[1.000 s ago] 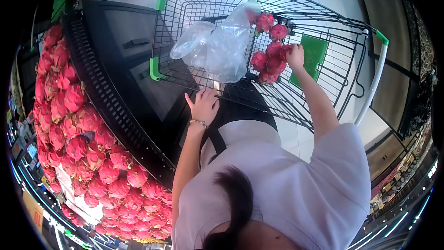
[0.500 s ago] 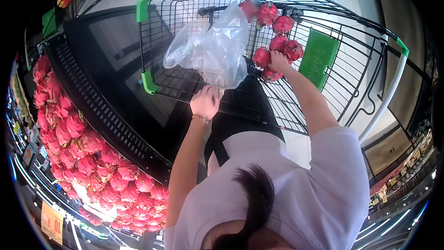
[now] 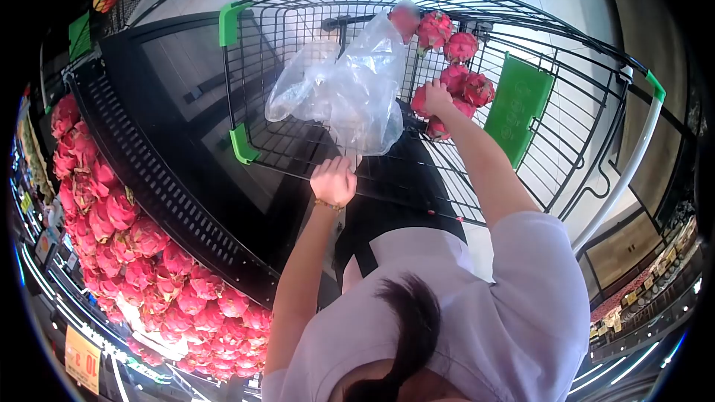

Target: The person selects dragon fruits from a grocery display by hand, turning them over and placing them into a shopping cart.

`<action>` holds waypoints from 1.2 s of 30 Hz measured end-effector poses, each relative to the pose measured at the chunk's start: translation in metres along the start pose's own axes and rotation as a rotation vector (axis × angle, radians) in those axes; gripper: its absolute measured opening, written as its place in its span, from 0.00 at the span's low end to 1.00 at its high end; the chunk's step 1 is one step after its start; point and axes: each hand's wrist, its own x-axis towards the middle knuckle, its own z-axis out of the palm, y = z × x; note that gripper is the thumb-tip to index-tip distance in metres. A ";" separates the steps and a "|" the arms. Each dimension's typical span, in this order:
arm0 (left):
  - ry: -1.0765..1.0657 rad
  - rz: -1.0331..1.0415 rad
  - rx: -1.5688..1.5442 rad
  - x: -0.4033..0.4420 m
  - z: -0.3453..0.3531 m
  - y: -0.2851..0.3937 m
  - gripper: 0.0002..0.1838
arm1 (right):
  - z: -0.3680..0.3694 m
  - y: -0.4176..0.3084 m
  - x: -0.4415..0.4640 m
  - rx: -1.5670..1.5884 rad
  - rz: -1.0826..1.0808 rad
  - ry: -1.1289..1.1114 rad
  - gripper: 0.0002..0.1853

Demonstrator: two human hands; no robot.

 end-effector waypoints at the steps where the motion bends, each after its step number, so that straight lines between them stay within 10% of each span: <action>1: 0.008 0.004 -0.005 -0.001 0.001 -0.001 0.06 | 0.002 -0.001 0.001 -0.016 -0.009 0.015 0.36; 15: 0.024 0.030 -0.055 -0.002 0.002 -0.004 0.05 | -0.089 -0.003 0.058 0.485 0.037 1.108 0.30; 19: 0.040 0.043 -0.052 -0.003 0.005 -0.008 0.05 | -0.111 0.007 0.095 0.571 0.022 0.653 0.38; 27: 0.076 0.035 -0.046 -0.006 0.004 -0.009 0.05 | -0.119 -0.006 0.049 0.071 0.112 0.568 0.44; 36: 0.083 0.032 -0.046 -0.006 0.001 -0.010 0.05 | -0.098 -0.008 0.051 0.274 0.047 0.500 0.55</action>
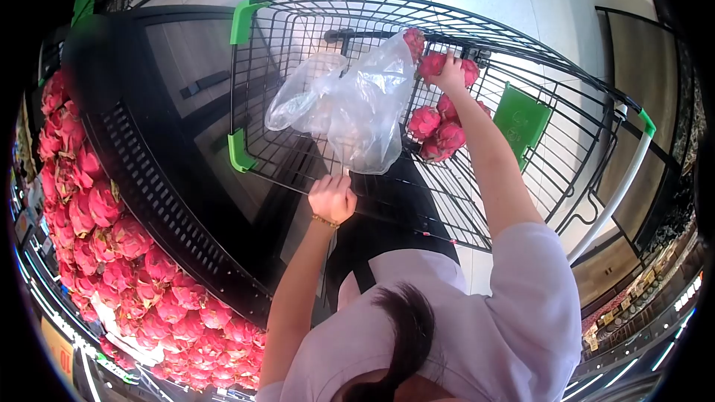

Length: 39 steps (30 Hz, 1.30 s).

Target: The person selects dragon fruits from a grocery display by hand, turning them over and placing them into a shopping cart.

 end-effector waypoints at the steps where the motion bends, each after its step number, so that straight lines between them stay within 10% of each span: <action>1: 0.004 0.000 0.000 -0.001 0.000 0.000 0.05 | 0.004 0.001 -0.004 -0.052 -0.005 -0.026 0.55; 6: 0.035 0.010 -0.008 -0.008 -0.001 0.001 0.04 | -0.010 -0.013 -0.007 -0.160 0.085 -0.225 0.46; 12: 0.040 -0.010 -0.029 -0.012 -0.002 0.001 0.04 | -0.023 0.009 -0.046 -0.045 -0.139 0.084 0.43; 17: 0.060 -0.024 -0.005 -0.021 -0.004 0.001 0.03 | -0.057 0.025 -0.114 0.597 -0.128 0.267 0.40; 22: 0.143 -0.002 -0.003 -0.027 0.003 0.000 0.03 | -0.156 -0.060 -0.217 1.180 -0.093 0.035 0.39; 30: 0.000 -0.225 -0.161 -0.047 -0.017 0.021 0.07 | -0.219 -0.175 -0.367 1.256 -0.550 -0.052 0.44; 33: 0.038 -0.428 -1.138 -0.071 -0.033 0.003 0.19 | -0.224 -0.211 -0.421 1.248 -0.717 -0.128 0.47; 39: 0.286 0.155 -1.836 -0.192 -0.238 0.044 0.60 | -0.201 -0.269 -0.507 1.269 -0.932 -0.437 0.50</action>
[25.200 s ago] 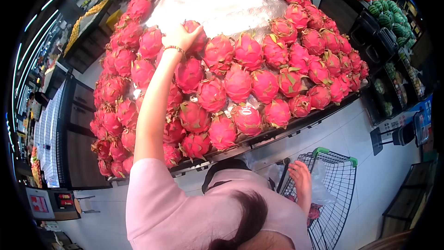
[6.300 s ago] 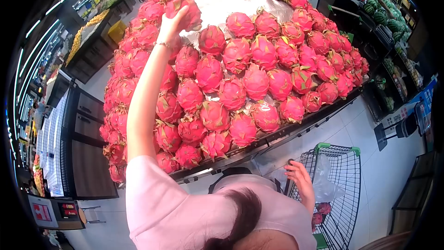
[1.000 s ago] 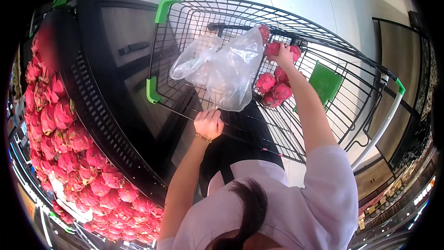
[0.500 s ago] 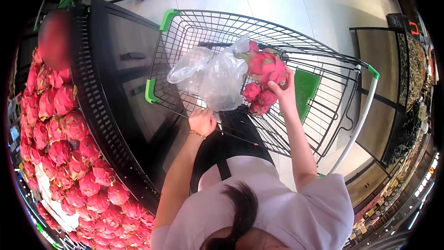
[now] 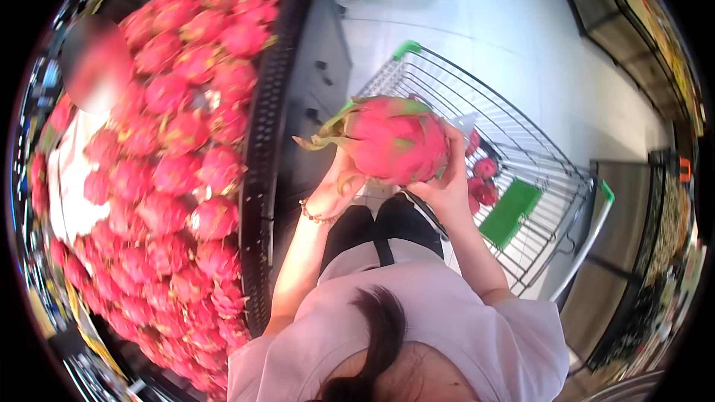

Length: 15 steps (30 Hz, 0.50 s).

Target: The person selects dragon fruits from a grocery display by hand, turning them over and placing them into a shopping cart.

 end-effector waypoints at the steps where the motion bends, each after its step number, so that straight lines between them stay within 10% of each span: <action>1: -0.001 0.060 0.111 -0.020 0.002 0.017 0.62 | 0.020 0.002 -0.008 0.083 0.053 -0.026 0.50; 7: 0.286 0.346 0.336 -0.136 0.022 0.082 0.67 | 0.123 0.013 -0.055 0.234 0.252 -0.421 0.49; 15: 0.539 0.721 -0.171 -0.273 -0.003 0.088 0.40 | 0.191 -0.021 -0.060 -0.257 0.193 -1.012 0.35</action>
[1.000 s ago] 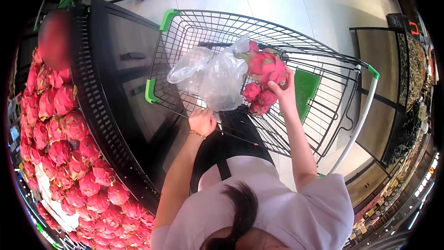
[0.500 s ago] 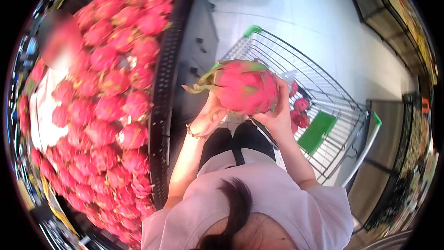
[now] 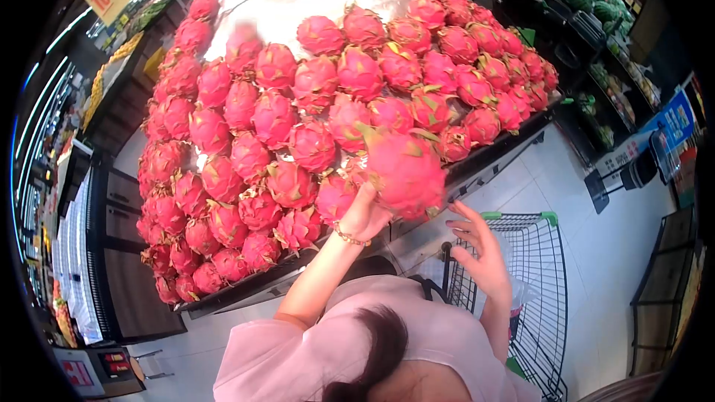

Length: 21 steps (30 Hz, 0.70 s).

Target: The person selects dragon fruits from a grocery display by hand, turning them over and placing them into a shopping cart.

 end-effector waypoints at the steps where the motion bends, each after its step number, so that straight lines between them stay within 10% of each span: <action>1: 0.029 0.097 0.041 -0.001 0.001 0.021 0.39 | 0.004 -0.001 0.002 -0.011 0.008 0.065 0.30; 12: 0.438 0.775 0.939 0.070 0.021 0.287 0.33 | -0.003 0.041 -0.035 -0.097 0.223 0.157 0.22; 17: 0.481 0.524 1.612 0.152 -0.007 0.370 0.36 | 0.005 0.046 -0.031 -0.115 0.156 0.289 0.20; 21: 0.934 0.410 1.738 0.225 -0.061 0.408 0.53 | 0.009 0.045 -0.034 -0.193 0.096 0.412 0.18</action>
